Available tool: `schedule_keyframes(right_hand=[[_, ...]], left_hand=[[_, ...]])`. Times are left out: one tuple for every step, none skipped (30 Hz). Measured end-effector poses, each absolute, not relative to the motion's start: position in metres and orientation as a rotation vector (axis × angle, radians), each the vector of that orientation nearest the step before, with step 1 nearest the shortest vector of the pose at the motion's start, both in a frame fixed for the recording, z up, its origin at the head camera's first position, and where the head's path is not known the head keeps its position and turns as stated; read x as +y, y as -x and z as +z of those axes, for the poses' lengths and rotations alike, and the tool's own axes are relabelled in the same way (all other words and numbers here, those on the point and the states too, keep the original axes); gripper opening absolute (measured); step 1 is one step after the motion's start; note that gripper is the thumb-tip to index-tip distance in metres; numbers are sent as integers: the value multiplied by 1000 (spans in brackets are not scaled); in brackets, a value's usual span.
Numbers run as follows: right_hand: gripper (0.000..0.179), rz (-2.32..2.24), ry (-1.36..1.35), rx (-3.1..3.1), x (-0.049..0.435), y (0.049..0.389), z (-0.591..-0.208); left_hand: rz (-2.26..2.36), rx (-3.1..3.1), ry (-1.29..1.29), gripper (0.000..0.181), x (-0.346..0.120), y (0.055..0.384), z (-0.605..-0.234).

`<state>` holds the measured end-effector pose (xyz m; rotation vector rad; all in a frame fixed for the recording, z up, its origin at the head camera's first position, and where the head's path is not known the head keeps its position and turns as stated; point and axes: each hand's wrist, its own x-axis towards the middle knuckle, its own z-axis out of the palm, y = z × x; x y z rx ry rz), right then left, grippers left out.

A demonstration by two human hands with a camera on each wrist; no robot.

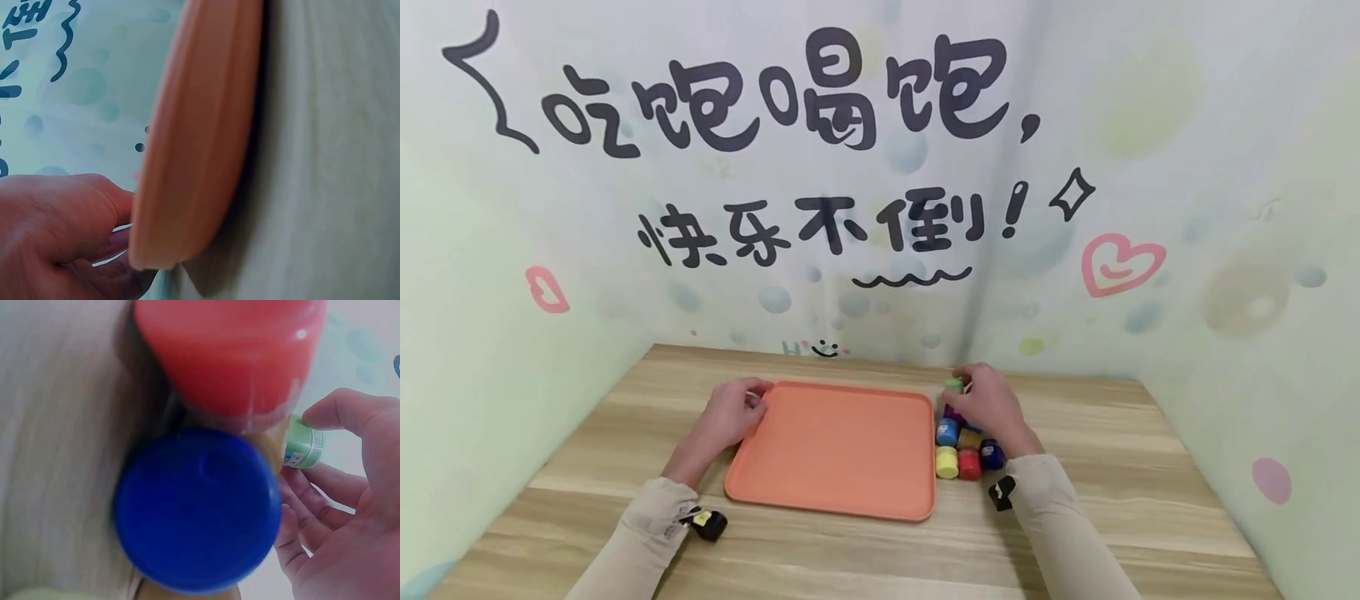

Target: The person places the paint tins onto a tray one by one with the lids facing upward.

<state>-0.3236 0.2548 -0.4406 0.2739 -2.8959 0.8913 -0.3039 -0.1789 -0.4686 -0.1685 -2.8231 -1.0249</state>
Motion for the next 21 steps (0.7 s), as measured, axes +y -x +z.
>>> schedule_keyframes(right_hand=[[42, 904, -280, -2887, 254, 324, -441], [40, 912, -284, -2877, 253, 323, -441], [40, 919, -294, -2863, 252, 324, -441], [40, 926, -301, -2847, 250, 324, -442], [42, 932, -311, -2831, 249, 324, -442], [44, 935, -320, -2815, 248, 324, -442], [46, 942, -333, -2799, 246, 323, -443], [48, 946, -345, -2788, 245, 323, -444], [49, 949, -355, -2778, 243, 322, -445], [50, 951, -364, -2771, 241, 322, -446], [50, 954, -374, -2767, 239, 322, -446], [47, 955, -380, -2766, 238, 322, -446], [45, 960, -382, -2770, 236, 321, -447], [42, 966, -383, -2774, 235, 321, -447], [40, 969, -387, -2774, 234, 321, -447], [38, 978, -393, -2777, 233, 321, -447], [36, 991, -394, -2781, 232, 322, -447], [34, 999, -401, -2782, 231, 322, -446], [34, 1011, -405, -2783, 230, 323, -445], [34, 1024, -408, -2783, 230, 323, -444], [34, 1037, -401, -2786, 229, 324, -443]], left_hand=[[-1036, -2822, 159, 32, -179, 304, -469], [-1044, -2821, 155, 32, -180, 304, -470], [-1054, -2821, 150, 32, -180, 304, -470], [-1066, -2822, 145, 33, -180, 303, -470], [-1079, -2824, 139, 33, -180, 303, -470], [-1091, -2827, 133, 33, -180, 303, -470], [-1104, -2833, 124, 34, -179, 303, -470], [-1114, -2837, 122, 34, -179, 302, -471], [-1122, -2841, 117, 34, -179, 302, -471], [-1128, -2844, 112, 35, -179, 301, -472], [-1132, -2846, 108, 35, -179, 300, -472], [-1131, -2847, 106, 35, -179, 300, -472], [-1126, -2846, 105, 35, -179, 300, -472], [-1121, -2844, 104, 35, -179, 300, -472], [-1113, -2840, 106, 34, -180, 300, -472], [-1109, -2839, 106, 35, -180, 300, -472], [-1102, -2838, 109, 35, -180, 301, -472], [-1094, -2835, 112, 35, -180, 302, -472], [-1088, -2831, 116, 34, -180, 303, -472], [-1083, -2826, 123, 34, -180, 304, -471], [-1082, -2823, 129, 34, -179, 305, -471]])
